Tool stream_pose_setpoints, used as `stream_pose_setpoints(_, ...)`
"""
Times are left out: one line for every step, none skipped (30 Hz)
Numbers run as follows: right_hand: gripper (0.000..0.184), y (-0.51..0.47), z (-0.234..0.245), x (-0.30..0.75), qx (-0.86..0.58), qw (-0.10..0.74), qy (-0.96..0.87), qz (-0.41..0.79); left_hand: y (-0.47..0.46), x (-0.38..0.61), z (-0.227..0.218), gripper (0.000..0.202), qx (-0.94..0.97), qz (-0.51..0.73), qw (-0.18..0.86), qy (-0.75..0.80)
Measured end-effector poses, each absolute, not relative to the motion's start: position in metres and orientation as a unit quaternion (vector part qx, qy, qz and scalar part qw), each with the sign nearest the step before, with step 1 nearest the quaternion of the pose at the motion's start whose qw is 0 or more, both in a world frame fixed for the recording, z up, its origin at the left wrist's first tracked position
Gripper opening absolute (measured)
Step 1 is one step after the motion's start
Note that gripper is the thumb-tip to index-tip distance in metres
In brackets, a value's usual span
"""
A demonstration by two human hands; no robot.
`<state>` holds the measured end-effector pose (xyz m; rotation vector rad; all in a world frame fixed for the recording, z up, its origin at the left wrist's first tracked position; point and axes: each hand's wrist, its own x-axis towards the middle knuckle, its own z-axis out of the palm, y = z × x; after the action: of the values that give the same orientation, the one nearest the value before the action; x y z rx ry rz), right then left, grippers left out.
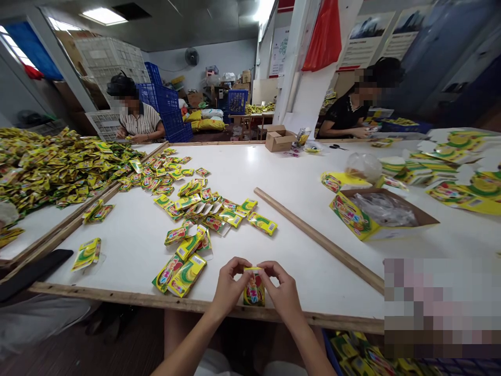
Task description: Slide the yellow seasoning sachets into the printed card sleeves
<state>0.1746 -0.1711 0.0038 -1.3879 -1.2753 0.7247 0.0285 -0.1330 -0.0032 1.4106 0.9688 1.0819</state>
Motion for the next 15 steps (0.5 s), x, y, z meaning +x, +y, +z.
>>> stream_pose_setpoints(0.027,-0.170,0.005,0.175,-0.582,0.533,-0.534,0.302,-0.132,0.030,-0.003,0.016,0.588,0.456,0.527,0.410)
stream_pose_setpoints(0.027,-0.168,0.006,0.174,-0.582,0.534,-0.533,0.302,-0.132,0.031,-0.002,0.016,0.586,0.460,0.525,0.413)
stream_pose_setpoints(0.027,-0.167,0.006,0.174,-0.582,0.535,-0.533,0.302,-0.131,0.031,-0.002,0.015,0.585,0.462,0.522,0.414)
stream_pose_setpoints(0.027,-0.166,0.006,0.175,-0.582,0.534,-0.532,0.303,-0.131,0.032,-0.002,0.016,0.586,0.462,0.521,0.415)
stream_pose_setpoints(0.027,-0.165,0.006,0.175,-0.582,0.533,-0.532,0.307,-0.130,0.032,-0.002,0.016,0.587,0.461,0.520,0.415)
stream_pose_setpoints(0.027,-0.165,0.006,0.175,-0.582,0.531,-0.532,0.312,-0.130,0.031,-0.002,0.016,0.588,0.458,0.522,0.415)
stream_pose_setpoints(0.027,-0.164,0.005,0.175,-0.580,0.528,-0.532,0.319,-0.130,0.031,-0.002,0.017,0.588,0.455,0.525,0.415)
stream_pose_setpoints(0.027,-0.164,0.004,0.175,-0.578,0.527,-0.531,0.326,-0.130,0.030,-0.002,0.017,0.587,0.451,0.529,0.415)
stream_pose_setpoints(0.027,-0.164,0.002,0.175,-0.575,0.527,-0.531,0.332,-0.130,0.030,-0.002,0.018,0.586,0.448,0.532,0.414)
stream_pose_setpoints(0.027,-0.164,0.001,0.175,-0.573,0.528,-0.529,0.337,-0.130,0.030,-0.001,0.018,0.586,0.446,0.534,0.415)
stream_pose_setpoints(0.028,-0.164,0.000,0.176,-0.572,0.529,-0.528,0.339,-0.129,0.030,-0.001,0.018,0.587,0.446,0.533,0.415)
stream_pose_setpoints(0.028,-0.164,-0.002,0.176,-0.572,0.530,-0.525,0.340,-0.129,0.030,0.000,0.018,0.587,0.446,0.532,0.416)
stream_pose_setpoints(0.029,-0.164,-0.003,0.176,-0.573,0.531,-0.523,0.341,-0.128,0.031,0.000,0.018,0.588,0.446,0.531,0.416)
stream_pose_setpoints(0.029,-0.164,-0.003,0.176,-0.574,0.532,-0.520,0.342,-0.127,0.031,0.001,0.017,0.590,0.445,0.530,0.417)
stream_pose_setpoints(0.029,-0.164,-0.004,0.176,-0.575,0.532,-0.517,0.344,-0.126,0.031,0.001,0.017,0.592,0.443,0.529,0.416)
